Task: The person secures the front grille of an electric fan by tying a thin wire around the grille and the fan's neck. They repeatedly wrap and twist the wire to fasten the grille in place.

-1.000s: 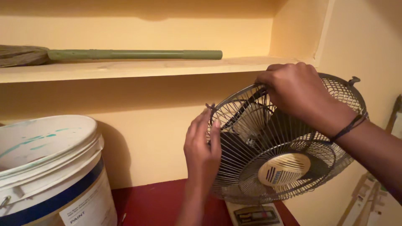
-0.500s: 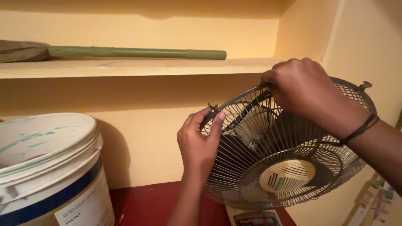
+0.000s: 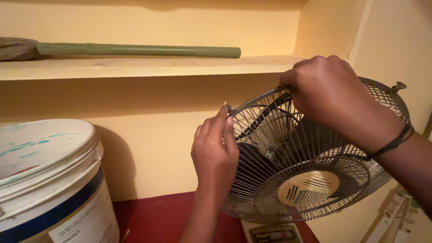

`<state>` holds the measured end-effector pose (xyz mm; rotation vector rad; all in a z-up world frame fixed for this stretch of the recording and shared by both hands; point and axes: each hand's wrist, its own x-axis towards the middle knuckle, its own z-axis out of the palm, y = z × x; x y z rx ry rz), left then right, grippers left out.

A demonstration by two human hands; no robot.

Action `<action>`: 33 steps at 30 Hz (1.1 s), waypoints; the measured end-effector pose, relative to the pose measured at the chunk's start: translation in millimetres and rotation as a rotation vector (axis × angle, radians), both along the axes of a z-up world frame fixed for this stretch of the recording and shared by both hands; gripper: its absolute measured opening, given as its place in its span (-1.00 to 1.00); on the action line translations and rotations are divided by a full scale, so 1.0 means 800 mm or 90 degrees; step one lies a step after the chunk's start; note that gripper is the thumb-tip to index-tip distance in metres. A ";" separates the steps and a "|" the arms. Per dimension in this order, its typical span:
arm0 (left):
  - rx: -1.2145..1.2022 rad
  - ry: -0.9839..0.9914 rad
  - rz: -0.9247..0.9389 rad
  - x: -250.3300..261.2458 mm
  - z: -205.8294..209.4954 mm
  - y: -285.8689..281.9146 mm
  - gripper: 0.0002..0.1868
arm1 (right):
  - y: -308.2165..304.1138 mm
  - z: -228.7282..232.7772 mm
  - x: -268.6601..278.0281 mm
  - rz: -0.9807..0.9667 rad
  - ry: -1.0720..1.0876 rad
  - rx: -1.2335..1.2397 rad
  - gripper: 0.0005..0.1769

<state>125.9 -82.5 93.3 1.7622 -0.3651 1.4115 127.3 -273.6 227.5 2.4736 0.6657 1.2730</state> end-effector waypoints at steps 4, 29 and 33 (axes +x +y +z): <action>0.040 -0.045 0.017 0.002 -0.002 -0.001 -0.63 | 0.000 -0.006 -0.001 0.021 -0.018 0.019 -0.68; 0.155 0.046 0.010 0.007 0.011 0.020 -0.31 | 0.002 -0.018 -0.003 0.027 -0.064 0.029 -0.64; 0.170 0.046 -0.013 0.010 0.009 0.029 -0.33 | 0.004 -0.018 -0.005 0.031 -0.086 0.022 -0.63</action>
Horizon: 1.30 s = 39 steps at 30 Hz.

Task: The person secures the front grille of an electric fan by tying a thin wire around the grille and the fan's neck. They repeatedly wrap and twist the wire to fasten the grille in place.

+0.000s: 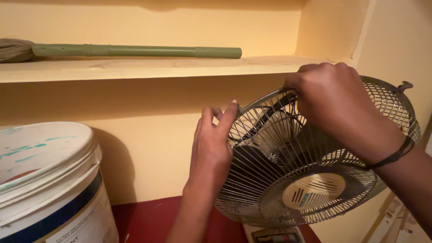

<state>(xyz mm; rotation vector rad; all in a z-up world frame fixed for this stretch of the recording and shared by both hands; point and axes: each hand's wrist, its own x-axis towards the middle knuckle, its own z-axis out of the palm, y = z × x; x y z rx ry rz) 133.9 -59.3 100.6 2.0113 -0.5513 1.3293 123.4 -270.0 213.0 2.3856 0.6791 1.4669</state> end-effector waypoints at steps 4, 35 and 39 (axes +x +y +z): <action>-0.012 -0.109 0.028 0.011 -0.010 -0.007 -0.38 | -0.001 0.001 0.002 0.005 0.016 -0.001 -0.59; 0.046 -0.130 -0.204 0.011 0.008 0.026 -0.36 | -0.002 -0.005 0.001 0.038 -0.007 0.004 -0.66; 0.057 -0.132 -0.192 0.012 0.009 0.028 -0.34 | -0.002 -0.004 0.001 0.039 0.002 0.005 -0.66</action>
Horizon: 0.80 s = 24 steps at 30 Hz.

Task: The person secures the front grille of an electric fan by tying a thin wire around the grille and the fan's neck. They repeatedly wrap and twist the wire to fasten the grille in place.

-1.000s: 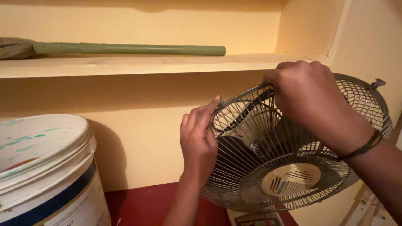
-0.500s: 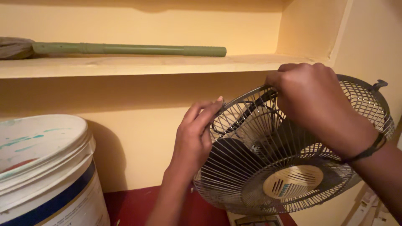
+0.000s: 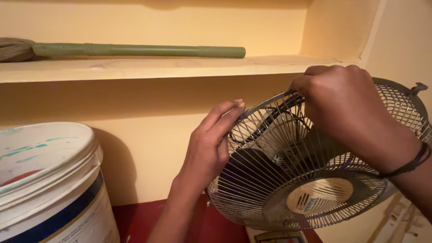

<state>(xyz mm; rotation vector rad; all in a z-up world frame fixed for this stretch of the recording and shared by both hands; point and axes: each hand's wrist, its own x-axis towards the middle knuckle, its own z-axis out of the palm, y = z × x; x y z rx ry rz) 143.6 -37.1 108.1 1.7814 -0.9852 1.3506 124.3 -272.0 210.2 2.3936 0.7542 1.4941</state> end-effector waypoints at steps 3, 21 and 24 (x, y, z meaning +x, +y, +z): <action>0.012 -0.014 0.003 0.003 -0.001 0.000 -0.34 | 0.000 0.000 0.000 -0.031 -0.006 -0.011 -0.70; -0.041 0.023 0.046 0.010 -0.015 -0.005 -0.35 | -0.002 0.061 -0.017 -0.031 0.308 0.066 -0.60; -0.048 0.022 0.050 0.009 -0.016 -0.008 -0.34 | 0.036 0.018 -0.010 0.130 0.204 -0.064 -0.63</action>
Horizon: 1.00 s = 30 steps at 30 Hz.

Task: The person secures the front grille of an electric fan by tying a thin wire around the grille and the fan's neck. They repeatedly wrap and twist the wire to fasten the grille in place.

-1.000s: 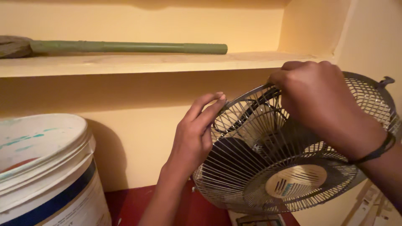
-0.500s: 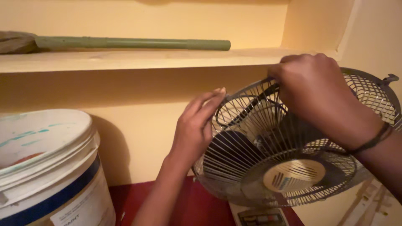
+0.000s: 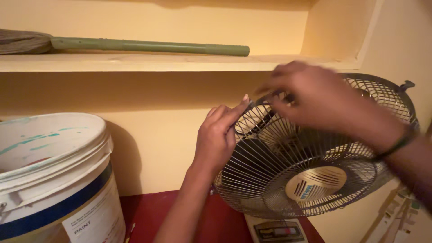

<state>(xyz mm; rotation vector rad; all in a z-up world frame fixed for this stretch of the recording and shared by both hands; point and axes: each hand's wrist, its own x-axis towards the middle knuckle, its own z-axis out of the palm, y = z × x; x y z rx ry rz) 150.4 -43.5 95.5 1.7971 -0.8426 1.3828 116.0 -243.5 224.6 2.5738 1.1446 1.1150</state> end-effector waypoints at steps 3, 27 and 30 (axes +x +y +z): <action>-0.009 -0.001 0.005 0.000 0.000 -0.001 -0.37 | 0.023 -0.031 0.003 -0.021 -0.110 0.012 -0.71; -0.116 0.072 0.073 -0.025 0.011 -0.034 -0.65 | 0.024 -0.052 0.029 -0.015 -0.212 0.125 -0.94; -0.084 0.126 0.157 -0.032 0.011 -0.050 -0.40 | 0.024 -0.056 0.031 -0.004 -0.216 0.136 -0.96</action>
